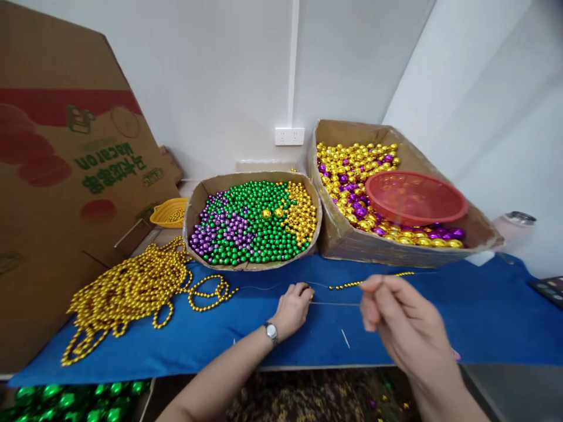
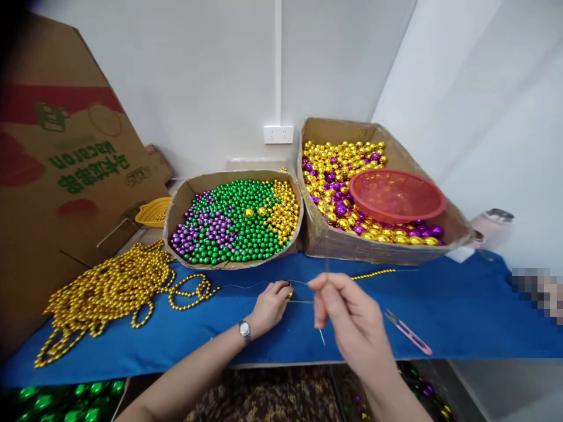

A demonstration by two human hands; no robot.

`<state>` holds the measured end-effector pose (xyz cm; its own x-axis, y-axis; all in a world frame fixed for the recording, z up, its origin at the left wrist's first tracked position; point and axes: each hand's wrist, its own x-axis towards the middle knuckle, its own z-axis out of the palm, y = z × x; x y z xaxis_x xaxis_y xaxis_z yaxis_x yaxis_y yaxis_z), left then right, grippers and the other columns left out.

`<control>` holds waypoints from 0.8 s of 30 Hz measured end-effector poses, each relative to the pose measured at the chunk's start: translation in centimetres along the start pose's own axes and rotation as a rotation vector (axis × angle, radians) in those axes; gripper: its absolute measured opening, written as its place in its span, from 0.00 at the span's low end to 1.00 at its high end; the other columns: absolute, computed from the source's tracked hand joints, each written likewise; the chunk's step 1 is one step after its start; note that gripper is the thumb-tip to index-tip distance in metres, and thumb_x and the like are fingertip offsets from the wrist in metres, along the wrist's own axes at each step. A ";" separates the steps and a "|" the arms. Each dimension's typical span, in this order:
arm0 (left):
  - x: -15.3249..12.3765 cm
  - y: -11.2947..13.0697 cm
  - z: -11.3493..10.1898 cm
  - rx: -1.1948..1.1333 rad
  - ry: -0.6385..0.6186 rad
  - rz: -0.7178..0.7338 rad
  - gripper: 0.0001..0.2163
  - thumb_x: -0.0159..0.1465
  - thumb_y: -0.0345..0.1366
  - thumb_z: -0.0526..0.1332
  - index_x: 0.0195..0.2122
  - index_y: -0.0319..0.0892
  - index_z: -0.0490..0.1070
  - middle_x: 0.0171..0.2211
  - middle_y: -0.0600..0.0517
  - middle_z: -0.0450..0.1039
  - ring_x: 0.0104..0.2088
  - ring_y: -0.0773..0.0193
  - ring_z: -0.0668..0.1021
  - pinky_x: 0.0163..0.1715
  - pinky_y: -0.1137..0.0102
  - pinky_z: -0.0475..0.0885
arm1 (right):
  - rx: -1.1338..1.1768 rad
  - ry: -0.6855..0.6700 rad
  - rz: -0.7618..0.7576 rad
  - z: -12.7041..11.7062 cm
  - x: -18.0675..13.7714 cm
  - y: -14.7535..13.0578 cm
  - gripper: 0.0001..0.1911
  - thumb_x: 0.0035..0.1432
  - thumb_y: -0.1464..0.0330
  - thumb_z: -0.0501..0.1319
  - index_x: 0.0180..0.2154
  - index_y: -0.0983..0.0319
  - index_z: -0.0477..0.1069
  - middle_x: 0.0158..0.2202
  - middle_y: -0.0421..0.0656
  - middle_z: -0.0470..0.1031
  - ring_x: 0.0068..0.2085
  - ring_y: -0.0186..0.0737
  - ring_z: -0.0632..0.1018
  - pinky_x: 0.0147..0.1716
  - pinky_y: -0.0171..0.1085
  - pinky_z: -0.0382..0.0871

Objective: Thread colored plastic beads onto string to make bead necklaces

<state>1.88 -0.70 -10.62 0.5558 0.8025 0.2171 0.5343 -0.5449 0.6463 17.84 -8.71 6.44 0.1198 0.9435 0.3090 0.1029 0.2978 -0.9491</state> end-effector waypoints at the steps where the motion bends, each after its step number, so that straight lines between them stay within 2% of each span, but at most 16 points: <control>1: 0.3 0.0 -0.2 -0.001 0.000 0.000 0.16 0.62 0.30 0.54 0.51 0.47 0.67 0.50 0.46 0.67 0.47 0.55 0.69 0.47 0.60 0.68 | 0.039 0.044 -0.018 -0.4 0.1 -0.9 0.11 0.64 0.60 0.54 0.39 0.60 0.67 0.19 0.35 0.63 0.21 0.31 0.70 0.20 0.31 0.66; 5: 0.4 -0.2 -0.1 -0.011 -0.011 0.023 0.22 0.60 0.34 0.59 0.56 0.50 0.62 0.54 0.46 0.63 0.51 0.52 0.66 0.50 0.58 0.66 | 0.157 0.070 -0.053 0.1 0.6 -3.1 0.08 0.62 0.61 0.56 0.37 0.58 0.68 0.19 0.35 0.61 0.20 0.30 0.68 0.18 0.30 0.65; 10: 1.5 -0.6 0.8 -0.005 -0.017 0.029 0.19 0.61 0.26 0.53 0.53 0.48 0.66 0.50 0.46 0.66 0.48 0.54 0.67 0.50 0.57 0.66 | 0.233 0.003 -0.087 0.9 1.2 -5.3 0.07 0.63 0.62 0.56 0.38 0.58 0.69 0.19 0.35 0.62 0.20 0.30 0.69 0.19 0.30 0.65; 13: 2.2 -0.1 1.0 -0.035 0.030 0.043 0.26 0.54 0.20 0.53 0.54 0.44 0.65 0.52 0.44 0.64 0.51 0.53 0.66 0.52 0.57 0.64 | 0.270 0.001 -0.150 0.6 1.4 -6.6 0.06 0.63 0.63 0.56 0.38 0.56 0.70 0.20 0.35 0.62 0.22 0.31 0.70 0.20 0.31 0.66; 16: 1.8 0.9 1.5 -0.112 0.019 0.122 0.31 0.50 0.22 0.56 0.58 0.41 0.60 0.55 0.43 0.62 0.54 0.51 0.64 0.55 0.55 0.62 | 0.236 0.006 -0.145 0.9 1.7 -7.0 0.07 0.63 0.63 0.56 0.38 0.56 0.70 0.21 0.35 0.62 0.23 0.30 0.69 0.19 0.30 0.65; 20: 1.0 0.9 2.3 -0.031 -0.076 0.197 0.27 0.54 0.27 0.58 0.57 0.46 0.61 0.56 0.45 0.62 0.59 0.49 0.59 0.57 0.51 0.57 | 0.185 -0.005 -0.116 1.5 1.9 -6.9 0.09 0.63 0.60 0.55 0.38 0.57 0.70 0.21 0.35 0.61 0.22 0.31 0.69 0.19 0.31 0.66; 24: 2.1 -1.1 2.2 0.108 -0.124 0.266 0.25 0.56 0.21 0.53 0.55 0.45 0.64 0.58 0.45 0.62 0.62 0.52 0.57 0.58 0.53 0.58 | 0.245 0.012 -0.174 0.6 1.4 -7.7 0.06 0.63 0.63 0.56 0.38 0.56 0.71 0.21 0.36 0.63 0.24 0.30 0.69 0.22 0.31 0.66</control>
<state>3.79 1.04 -12.49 0.7548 0.5964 0.2731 0.4208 -0.7596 0.4959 16.60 -9.55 14.16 0.1326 0.8737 0.4680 -0.1180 0.4828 -0.8678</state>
